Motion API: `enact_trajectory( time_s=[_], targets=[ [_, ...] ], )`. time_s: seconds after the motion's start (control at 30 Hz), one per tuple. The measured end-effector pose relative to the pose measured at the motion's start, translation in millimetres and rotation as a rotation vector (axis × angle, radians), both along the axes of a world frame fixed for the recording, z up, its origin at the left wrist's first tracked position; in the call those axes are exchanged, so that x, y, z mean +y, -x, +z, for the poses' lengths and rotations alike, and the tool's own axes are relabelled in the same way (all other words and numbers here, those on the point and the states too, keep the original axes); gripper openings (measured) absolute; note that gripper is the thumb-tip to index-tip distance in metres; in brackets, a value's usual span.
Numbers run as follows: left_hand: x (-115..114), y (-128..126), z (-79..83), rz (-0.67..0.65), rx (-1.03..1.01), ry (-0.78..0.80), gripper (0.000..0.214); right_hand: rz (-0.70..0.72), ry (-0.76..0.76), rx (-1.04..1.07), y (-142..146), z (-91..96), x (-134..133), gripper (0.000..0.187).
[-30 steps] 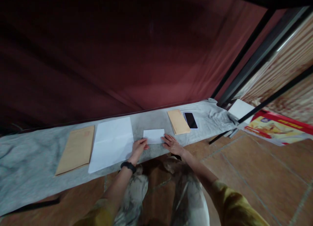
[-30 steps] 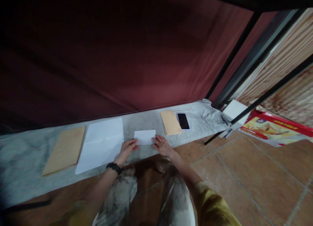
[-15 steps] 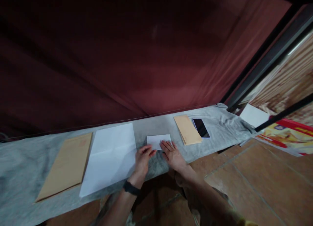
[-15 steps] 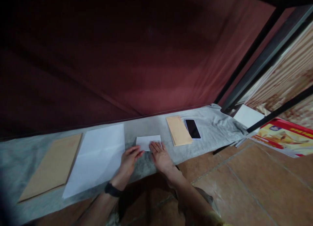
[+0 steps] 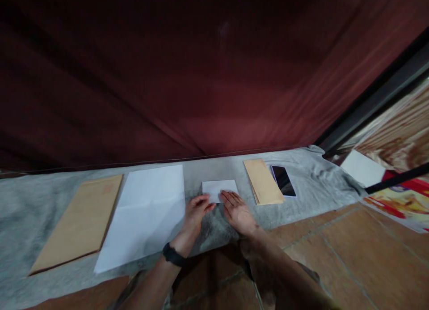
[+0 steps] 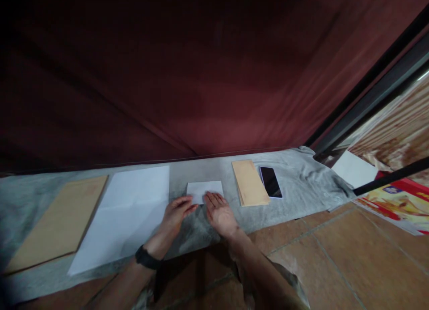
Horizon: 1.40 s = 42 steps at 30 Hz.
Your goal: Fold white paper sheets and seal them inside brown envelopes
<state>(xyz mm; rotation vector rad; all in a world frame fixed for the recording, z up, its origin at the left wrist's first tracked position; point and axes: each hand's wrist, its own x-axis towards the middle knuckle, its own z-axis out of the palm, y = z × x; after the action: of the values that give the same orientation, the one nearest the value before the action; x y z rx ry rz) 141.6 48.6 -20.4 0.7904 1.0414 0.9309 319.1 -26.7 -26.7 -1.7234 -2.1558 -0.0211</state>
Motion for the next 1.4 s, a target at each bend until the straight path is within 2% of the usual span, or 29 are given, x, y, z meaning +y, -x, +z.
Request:
enact_trajectory(
  time_s=[0.13, 0.23, 0.3, 0.4, 0.47, 0.53, 0.63, 0.7, 0.9, 1.07, 1.17, 1.27, 1.4],
  targets=[
    [-7, 3, 0.1, -0.080, 0.051, 0.019, 0.036, -0.002, 0.044, -0.028, 0, -4.0, 4, 0.048],
    [-17, 6, 5.7, -0.203, 0.275, -0.044, 0.034, -0.021, 0.068, -0.045, -1, -3.7, 7, 0.047],
    [-26, 6, 10.8, -0.189, 0.503, -0.258, 0.028, -0.024, 0.074, -0.050, 0, -2.2, 7, 0.048],
    [-37, 2, 14.3, -0.136, 0.738, -0.714, 0.025, -0.017, 0.080, -0.049, 1, 1.2, 8, 0.049],
    [-40, -3, 9.8, -0.210, 0.833, -0.936, 0.036, -0.016, 0.087, -0.046, 4, 3.6, 8, 0.049],
    [-39, -6, 0.5, -0.311, 0.962, -1.063, 0.049, -0.018, 0.094, -0.045, 6, 5.8, 10, 0.048],
    [-32, -8, -13.3, -0.406, 1.206, -1.115, 0.057, -0.015, 0.112, -0.045, 12, 8.6, 12, 0.047],
    [-27, -8, -16.6, -0.440, 1.345, -1.123, 0.057, -0.015, 0.132, -0.037, 14, 10.3, 13, 0.047],
    [-25, -15, -9.1, -0.506, 1.597, -1.162, 0.060, -0.003, 0.206, 0.058, 15, 11.7, 7, 0.052],
    [-24, -16, -14.6, -0.494, 1.568, -1.217, 0.066, 0.008, 0.257, 0.088, 5, 12.5, 3, 0.056],
    [-21, -14, -17.9, -0.501, 1.542, -1.265, 0.069, 0.029, 0.276, 0.146, -2, 18.7, 9, 0.046],
    [-18, -13, -15.6, -0.582, 1.547, -1.333, 0.063, -0.070, 0.211, 0.225, -4, 22.7, 19, 0.045],
    [-17, -14, -10.5, -0.677, 1.514, -1.367, 0.055, -0.187, 0.097, 0.131, 4, 13.1, 26, 0.048]
  ],
)
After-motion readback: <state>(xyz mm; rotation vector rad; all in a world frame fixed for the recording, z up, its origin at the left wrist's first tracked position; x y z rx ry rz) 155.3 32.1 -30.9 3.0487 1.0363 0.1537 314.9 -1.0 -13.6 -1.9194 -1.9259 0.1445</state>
